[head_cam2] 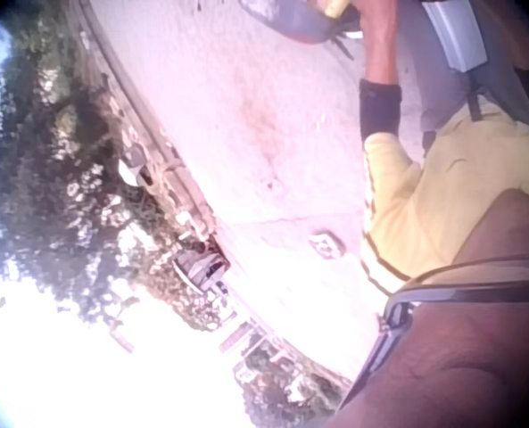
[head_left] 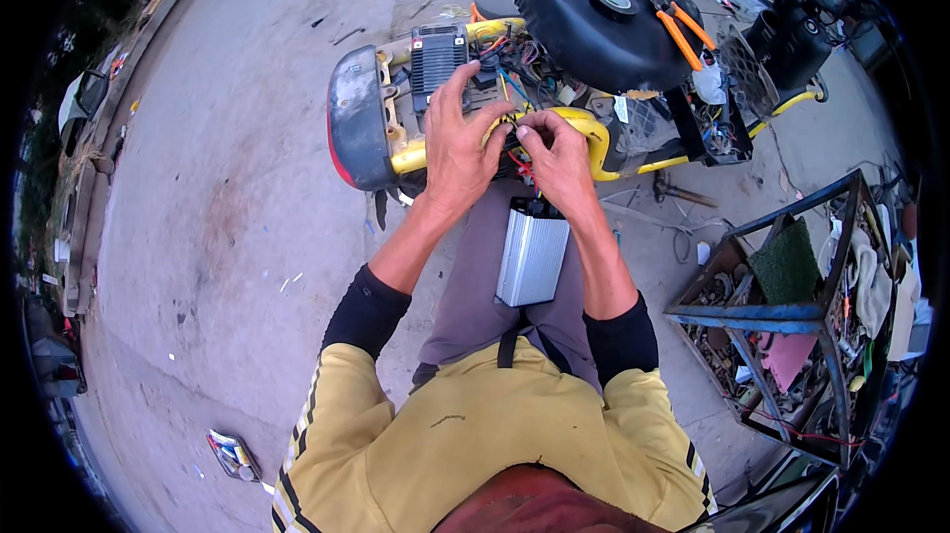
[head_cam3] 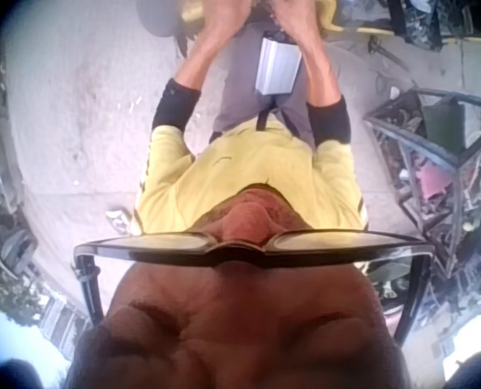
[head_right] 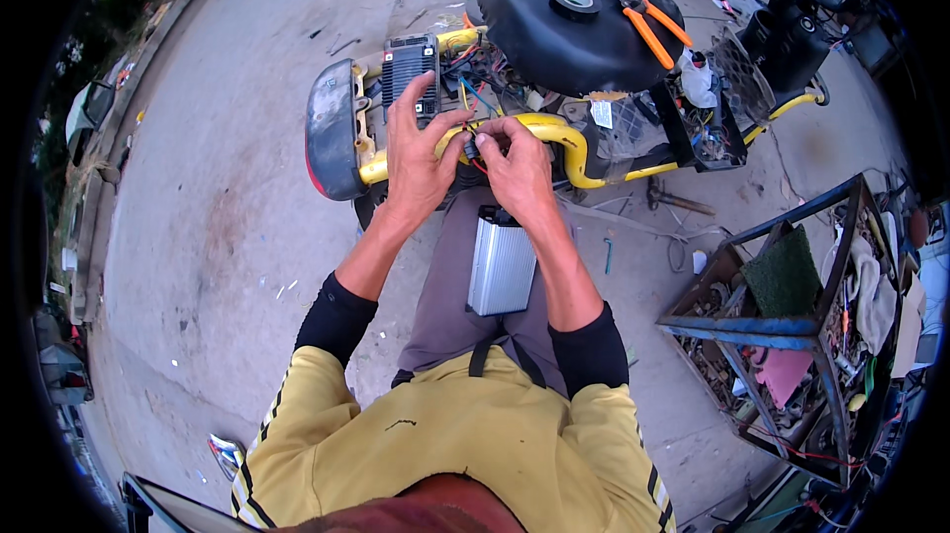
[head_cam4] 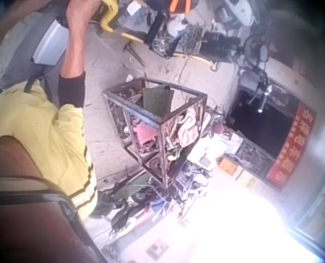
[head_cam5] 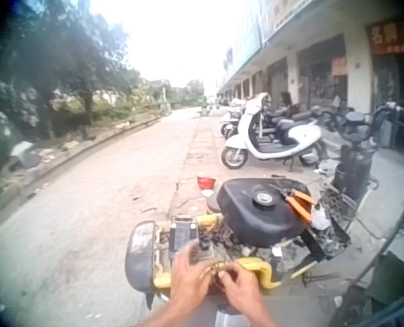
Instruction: The person repairs the electrical wiring of a yellow scooter by stripping wire ends, twisting them together, and wrapping the connections with electrical tape. The person uses pliers to strip the insulation and hands to twist and tape the wires.
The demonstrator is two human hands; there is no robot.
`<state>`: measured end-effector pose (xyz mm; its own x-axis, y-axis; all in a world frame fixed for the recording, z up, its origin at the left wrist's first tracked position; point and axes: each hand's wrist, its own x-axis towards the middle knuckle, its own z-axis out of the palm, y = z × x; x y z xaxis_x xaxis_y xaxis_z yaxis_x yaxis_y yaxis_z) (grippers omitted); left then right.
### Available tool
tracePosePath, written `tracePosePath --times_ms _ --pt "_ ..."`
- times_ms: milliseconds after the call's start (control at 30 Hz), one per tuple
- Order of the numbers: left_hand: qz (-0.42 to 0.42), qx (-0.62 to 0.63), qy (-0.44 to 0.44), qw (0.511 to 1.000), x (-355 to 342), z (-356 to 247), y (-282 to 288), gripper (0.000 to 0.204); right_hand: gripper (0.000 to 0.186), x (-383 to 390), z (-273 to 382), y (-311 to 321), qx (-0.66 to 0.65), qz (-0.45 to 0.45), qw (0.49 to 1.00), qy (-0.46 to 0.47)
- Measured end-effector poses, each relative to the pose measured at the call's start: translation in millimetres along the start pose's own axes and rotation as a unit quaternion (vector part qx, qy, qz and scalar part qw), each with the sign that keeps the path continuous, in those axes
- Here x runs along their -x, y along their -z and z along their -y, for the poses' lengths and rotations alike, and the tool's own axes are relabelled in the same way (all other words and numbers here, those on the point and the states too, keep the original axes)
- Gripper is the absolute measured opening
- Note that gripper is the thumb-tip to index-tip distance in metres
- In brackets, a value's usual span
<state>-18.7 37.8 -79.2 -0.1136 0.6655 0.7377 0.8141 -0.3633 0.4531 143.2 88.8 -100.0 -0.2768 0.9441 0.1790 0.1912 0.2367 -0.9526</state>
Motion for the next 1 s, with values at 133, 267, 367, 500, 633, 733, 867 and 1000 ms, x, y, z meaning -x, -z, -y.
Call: tracePosePath --times_ms 133,267,367,500,633,733,867,1000 --pt "0.013 -0.074 -0.103 0.992 -5 1 10 0.026 0.021 1 4 1 0.005 -0.008 1.0 -0.015" --pt "0.004 -0.089 -0.127 0.988 10 5 12 0.025 0.018 3 5 -2 -0.003 -0.019 1.0 0.007" --pt "0.005 -0.09 -0.096 0.991 27 5 9 0.028 0.014 11 14 -3 0.002 -0.03 0.996 0.08" --pt "0.016 -0.072 -0.06 0.995 30 4 10 0.027 0.013 13 12 2 0.075 0.016 0.975 0.209" --pt "0.05 -0.068 -0.048 0.995 25 4 16 0.025 0.01 9 9 1 0.079 0.039 0.984 0.155" --pt "0.073 -0.016 -0.018 0.997 23 7 17 0.022 0.01 9 10 0 0.078 0.035 0.988 0.128" --pt "0.091 0.106 0.046 0.989 27 16 12 0.02 0.012 10 5 -7 0.092 0.025 0.989 0.113" --pt "0.093 0.125 0.063 0.986 29 21 11 0.012 0.015 14 8 -7 0.115 0.024 0.983 0.142"
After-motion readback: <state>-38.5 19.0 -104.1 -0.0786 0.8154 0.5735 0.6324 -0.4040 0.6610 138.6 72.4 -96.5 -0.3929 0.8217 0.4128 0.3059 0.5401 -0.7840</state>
